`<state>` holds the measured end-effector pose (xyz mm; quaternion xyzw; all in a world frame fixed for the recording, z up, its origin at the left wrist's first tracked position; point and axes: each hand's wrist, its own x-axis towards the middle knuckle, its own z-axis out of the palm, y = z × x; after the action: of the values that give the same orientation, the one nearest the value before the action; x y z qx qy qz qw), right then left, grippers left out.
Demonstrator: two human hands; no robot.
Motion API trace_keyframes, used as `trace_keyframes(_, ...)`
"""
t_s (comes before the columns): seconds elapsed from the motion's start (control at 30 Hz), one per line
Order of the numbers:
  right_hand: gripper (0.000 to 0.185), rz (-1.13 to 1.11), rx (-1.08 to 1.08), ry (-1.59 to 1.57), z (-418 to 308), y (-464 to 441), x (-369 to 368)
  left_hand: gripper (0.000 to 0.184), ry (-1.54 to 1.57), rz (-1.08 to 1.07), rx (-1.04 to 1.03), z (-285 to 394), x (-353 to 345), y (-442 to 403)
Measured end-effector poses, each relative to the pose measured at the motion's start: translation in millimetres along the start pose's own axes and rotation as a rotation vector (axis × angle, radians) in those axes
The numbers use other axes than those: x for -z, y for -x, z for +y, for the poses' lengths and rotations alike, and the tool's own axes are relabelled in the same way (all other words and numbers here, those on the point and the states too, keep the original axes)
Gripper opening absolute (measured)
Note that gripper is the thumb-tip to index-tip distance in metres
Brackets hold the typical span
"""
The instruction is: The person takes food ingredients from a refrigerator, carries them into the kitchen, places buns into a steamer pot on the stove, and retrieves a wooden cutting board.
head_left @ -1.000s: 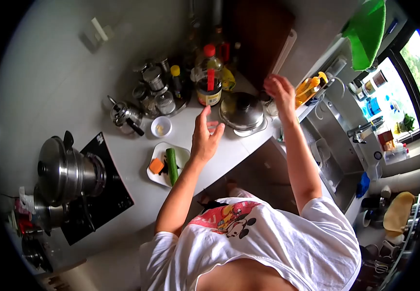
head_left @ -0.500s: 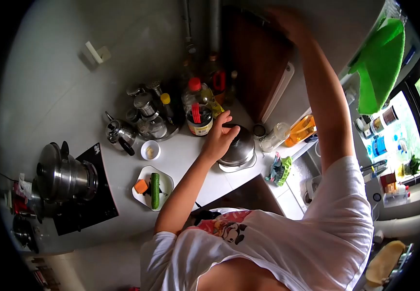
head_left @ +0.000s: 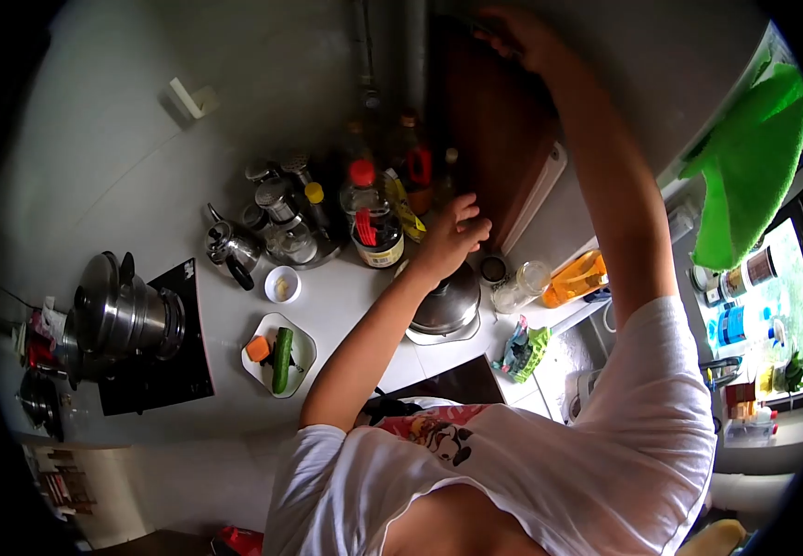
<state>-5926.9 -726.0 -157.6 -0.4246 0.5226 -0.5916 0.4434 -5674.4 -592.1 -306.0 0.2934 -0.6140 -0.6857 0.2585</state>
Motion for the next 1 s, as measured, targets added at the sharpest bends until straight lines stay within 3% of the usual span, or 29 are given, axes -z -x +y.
trace_keyframes(0.13,0.03,0.16,0.107,0.203,-3,14,-2,0.055,0.013,-0.023,0.07,-14,-1,6)
trace_keyframes(0.27,0.026,0.137,0.235,0.414,-3,-10,28,0.05,0.055,-0.103,0.157,-16,-14,11)
trace_keyframes(0.33,0.027,0.222,0.113,0.225,-40,25,19,0.047,0.067,-0.202,0.177,-21,-24,10)
trace_keyframes(0.47,0.034,0.325,0.216,0.179,-76,53,12,0.043,0.078,-0.277,0.176,-24,-36,11)
trace_keyframes(0.63,0.022,0.272,0.34,0.043,-126,111,-1,0.039,0.321,-0.193,0.222,-19,-32,8)
trace_keyframes(0.73,0.018,0.282,0.25,-0.174,-149,160,-15,0.035,0.404,-0.186,0.26,-26,-21,3)
trace_keyframes(0.77,0.017,0.134,0.348,-0.181,-152,160,3,0.035,0.406,-0.198,0.258,-29,-18,3)
trace_keyframes(0.87,0.016,0.252,0.26,-0.324,-177,218,-39,0.036,0.435,-0.204,0.281,-47,-12,-4)
trace_keyframes(0.93,0.02,0.463,0.476,0.033,-180,257,-68,0.039,0.715,-0.125,0.434,-63,-12,-17)
trace_keyframes(0.97,0.031,0.417,0.563,0.081,-183,266,-62,0.042,0.799,-0.106,0.476,-61,-12,-20)
trace_keyframes(1.0,0.031,0.426,0.568,0.092,-189,280,-46,0.042,0.799,-0.121,0.476,-58,-13,-23)
